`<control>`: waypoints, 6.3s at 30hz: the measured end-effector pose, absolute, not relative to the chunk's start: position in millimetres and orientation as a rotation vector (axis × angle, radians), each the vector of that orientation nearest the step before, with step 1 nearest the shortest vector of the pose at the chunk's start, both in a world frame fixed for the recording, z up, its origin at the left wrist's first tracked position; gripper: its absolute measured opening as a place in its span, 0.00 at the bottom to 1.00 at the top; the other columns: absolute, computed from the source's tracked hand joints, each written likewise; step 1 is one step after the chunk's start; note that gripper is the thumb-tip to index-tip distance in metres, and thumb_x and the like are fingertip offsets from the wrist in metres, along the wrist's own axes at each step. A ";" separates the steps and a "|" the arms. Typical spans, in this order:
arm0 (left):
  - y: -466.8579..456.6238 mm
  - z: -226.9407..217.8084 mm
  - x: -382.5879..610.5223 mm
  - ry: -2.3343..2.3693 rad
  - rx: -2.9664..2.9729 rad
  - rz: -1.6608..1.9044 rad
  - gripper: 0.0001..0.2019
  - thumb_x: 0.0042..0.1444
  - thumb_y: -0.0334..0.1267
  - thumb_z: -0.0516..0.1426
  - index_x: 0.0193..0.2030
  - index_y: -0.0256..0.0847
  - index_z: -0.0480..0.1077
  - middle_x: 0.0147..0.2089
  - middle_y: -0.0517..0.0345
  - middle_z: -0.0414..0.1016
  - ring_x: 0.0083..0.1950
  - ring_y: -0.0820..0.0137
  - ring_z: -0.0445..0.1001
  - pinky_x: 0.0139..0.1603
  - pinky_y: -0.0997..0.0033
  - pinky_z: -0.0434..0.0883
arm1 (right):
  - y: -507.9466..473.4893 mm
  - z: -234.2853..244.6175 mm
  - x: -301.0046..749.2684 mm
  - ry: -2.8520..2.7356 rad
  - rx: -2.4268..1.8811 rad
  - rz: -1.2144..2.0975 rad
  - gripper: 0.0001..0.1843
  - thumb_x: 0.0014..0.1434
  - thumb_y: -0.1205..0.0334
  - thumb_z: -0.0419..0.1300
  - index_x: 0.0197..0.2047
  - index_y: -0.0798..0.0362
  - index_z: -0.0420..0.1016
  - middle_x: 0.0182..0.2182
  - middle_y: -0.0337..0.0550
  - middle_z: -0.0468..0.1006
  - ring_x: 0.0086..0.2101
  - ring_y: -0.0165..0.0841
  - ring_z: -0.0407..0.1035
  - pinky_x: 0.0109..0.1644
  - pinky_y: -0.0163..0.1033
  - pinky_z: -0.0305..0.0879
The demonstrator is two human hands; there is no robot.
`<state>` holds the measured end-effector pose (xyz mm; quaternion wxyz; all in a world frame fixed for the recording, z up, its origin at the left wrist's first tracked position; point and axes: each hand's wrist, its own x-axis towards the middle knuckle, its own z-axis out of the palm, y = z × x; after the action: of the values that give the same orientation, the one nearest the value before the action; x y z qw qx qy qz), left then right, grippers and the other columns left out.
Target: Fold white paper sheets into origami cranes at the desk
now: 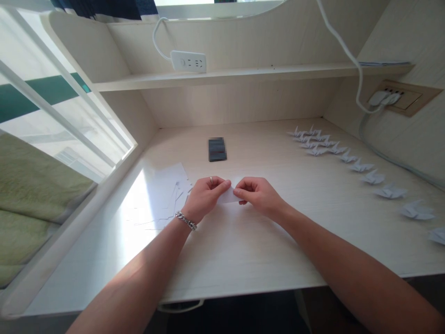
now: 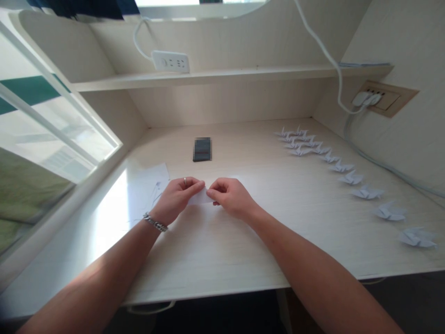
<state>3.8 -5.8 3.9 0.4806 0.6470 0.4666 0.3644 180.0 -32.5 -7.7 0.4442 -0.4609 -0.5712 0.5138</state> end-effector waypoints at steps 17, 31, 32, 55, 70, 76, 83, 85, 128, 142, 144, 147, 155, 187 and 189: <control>-6.4 5.5 4.7 1.130 1.690 0.870 0.13 0.53 0.47 0.61 0.30 0.37 0.74 0.27 0.58 0.74 0.28 0.73 0.66 0.30 0.72 0.63 | -32.0 -10.0 179.9 -1.508 -1.256 1.104 0.09 0.54 0.57 0.60 0.29 0.53 0.74 0.25 0.38 0.73 0.28 0.31 0.65 0.31 0.36 0.59; 3.5 4.6 -2.5 1.209 1.384 1.053 0.14 0.46 0.46 0.64 0.28 0.36 0.72 0.25 0.61 0.70 0.26 0.75 0.64 0.27 0.74 0.61 | -31.4 -5.4 183.0 -1.396 -1.217 1.254 0.04 0.48 0.65 0.59 0.24 0.54 0.73 0.22 0.40 0.75 0.26 0.31 0.69 0.33 0.37 0.64; 6.9 3.9 -6.8 1.218 1.365 1.085 0.13 0.45 0.45 0.65 0.28 0.36 0.73 0.25 0.60 0.71 0.26 0.75 0.65 0.28 0.74 0.61 | -31.7 -5.0 184.6 -1.400 -1.222 1.247 0.04 0.48 0.65 0.59 0.23 0.54 0.73 0.22 0.40 0.75 0.26 0.31 0.68 0.33 0.37 0.64; 3.6 5.4 -5.2 1.299 1.455 1.246 0.14 0.49 0.46 0.64 0.31 0.35 0.74 0.26 0.59 0.74 0.26 0.74 0.67 0.28 0.74 0.64 | -29.2 -6.4 193.7 -1.444 -1.257 1.153 0.05 0.51 0.64 0.59 0.25 0.54 0.74 0.23 0.41 0.76 0.27 0.31 0.68 0.33 0.37 0.64; -6.4 4.2 3.8 1.100 1.722 0.807 0.10 0.54 0.41 0.60 0.32 0.35 0.76 0.27 0.55 0.77 0.29 0.72 0.71 0.31 0.72 0.68 | -25.1 -5.2 189.1 -1.299 -1.197 1.142 0.10 0.51 0.57 0.65 0.30 0.56 0.77 0.25 0.40 0.76 0.28 0.30 0.69 0.33 0.37 0.66; -7.9 11.5 4.2 1.029 1.568 0.731 0.08 0.50 0.34 0.60 0.36 0.35 0.79 0.31 0.54 0.79 0.31 0.71 0.73 0.34 0.71 0.72 | -26.1 -5.7 188.6 -1.244 -1.184 1.206 0.10 0.49 0.57 0.66 0.29 0.56 0.77 0.24 0.41 0.75 0.26 0.30 0.68 0.33 0.38 0.65; -9.7 18.0 -1.3 0.864 1.431 0.676 0.17 0.46 0.25 0.58 0.43 0.36 0.80 0.41 0.51 0.82 0.43 0.66 0.77 0.48 0.65 0.74 | -24.2 -4.4 193.9 -1.201 -1.166 1.216 0.10 0.48 0.57 0.68 0.28 0.57 0.77 0.23 0.41 0.75 0.26 0.30 0.67 0.32 0.38 0.65; -9.7 18.0 -1.4 0.907 1.394 0.702 0.15 0.46 0.26 0.58 0.41 0.35 0.80 0.40 0.50 0.82 0.43 0.65 0.77 0.50 0.63 0.74 | -24.0 -4.1 194.9 -1.198 -1.167 1.203 0.11 0.48 0.57 0.68 0.28 0.57 0.77 0.23 0.41 0.75 0.25 0.29 0.67 0.32 0.38 0.64; -5.4 0.6 6.7 0.973 1.481 0.881 0.11 0.49 0.39 0.65 0.35 0.35 0.72 0.32 0.54 0.78 0.32 0.71 0.77 0.38 0.68 0.74 | -28.1 -11.8 185.9 -1.509 -1.174 1.016 0.10 0.55 0.56 0.63 0.34 0.53 0.80 0.32 0.44 0.82 0.34 0.35 0.74 0.39 0.39 0.67; -7.5 0.3 8.2 0.905 1.777 0.934 0.07 0.55 0.38 0.61 0.29 0.37 0.74 0.31 0.54 0.77 0.35 0.71 0.75 0.39 0.71 0.72 | -37.4 -7.0 182.2 -1.621 -1.093 0.675 0.04 0.56 0.61 0.64 0.31 0.48 0.81 0.30 0.40 0.81 0.34 0.34 0.74 0.40 0.39 0.67; -7.1 -0.6 7.5 0.889 1.768 0.944 0.07 0.55 0.38 0.62 0.30 0.37 0.74 0.31 0.54 0.77 0.35 0.70 0.76 0.40 0.70 0.72 | -37.8 -6.3 182.3 -1.624 -1.083 0.674 0.05 0.56 0.61 0.64 0.31 0.48 0.82 0.30 0.40 0.81 0.34 0.35 0.74 0.40 0.39 0.67; -5.6 -2.1 6.1 0.887 1.748 0.933 0.07 0.55 0.38 0.62 0.31 0.36 0.74 0.31 0.54 0.77 0.35 0.70 0.76 0.39 0.70 0.72 | -37.6 -5.8 183.3 -1.626 -1.109 0.689 0.05 0.56 0.60 0.64 0.33 0.48 0.82 0.32 0.41 0.82 0.35 0.36 0.74 0.41 0.39 0.67; -3.1 -1.8 3.9 1.003 1.693 0.889 0.09 0.54 0.40 0.63 0.32 0.36 0.74 0.31 0.54 0.78 0.33 0.71 0.76 0.35 0.71 0.73 | -35.3 -7.3 187.9 -1.692 -1.257 0.760 0.10 0.58 0.55 0.62 0.33 0.50 0.82 0.27 0.39 0.80 0.30 0.34 0.71 0.35 0.38 0.63; -4.7 0.7 4.8 1.021 1.407 1.062 0.22 0.47 0.40 0.68 0.48 0.34 0.73 0.35 0.49 0.82 0.41 0.63 0.80 0.47 0.60 0.76 | -35.8 -10.9 185.2 -1.681 -1.124 0.447 0.12 0.61 0.64 0.61 0.47 0.47 0.82 0.39 0.42 0.84 0.39 0.35 0.77 0.44 0.39 0.71; -6.3 2.8 6.7 0.989 1.363 1.046 0.24 0.49 0.43 0.67 0.50 0.33 0.73 0.37 0.49 0.81 0.42 0.63 0.80 0.48 0.59 0.76 | -36.5 -9.7 184.1 -1.662 -1.153 0.478 0.12 0.61 0.63 0.61 0.47 0.47 0.82 0.40 0.42 0.84 0.39 0.35 0.77 0.45 0.39 0.71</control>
<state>6.7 -6.3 2.8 0.5479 0.5751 0.4174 0.4414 184.1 -36.5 -9.7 0.5070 -0.4780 -0.6892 0.1984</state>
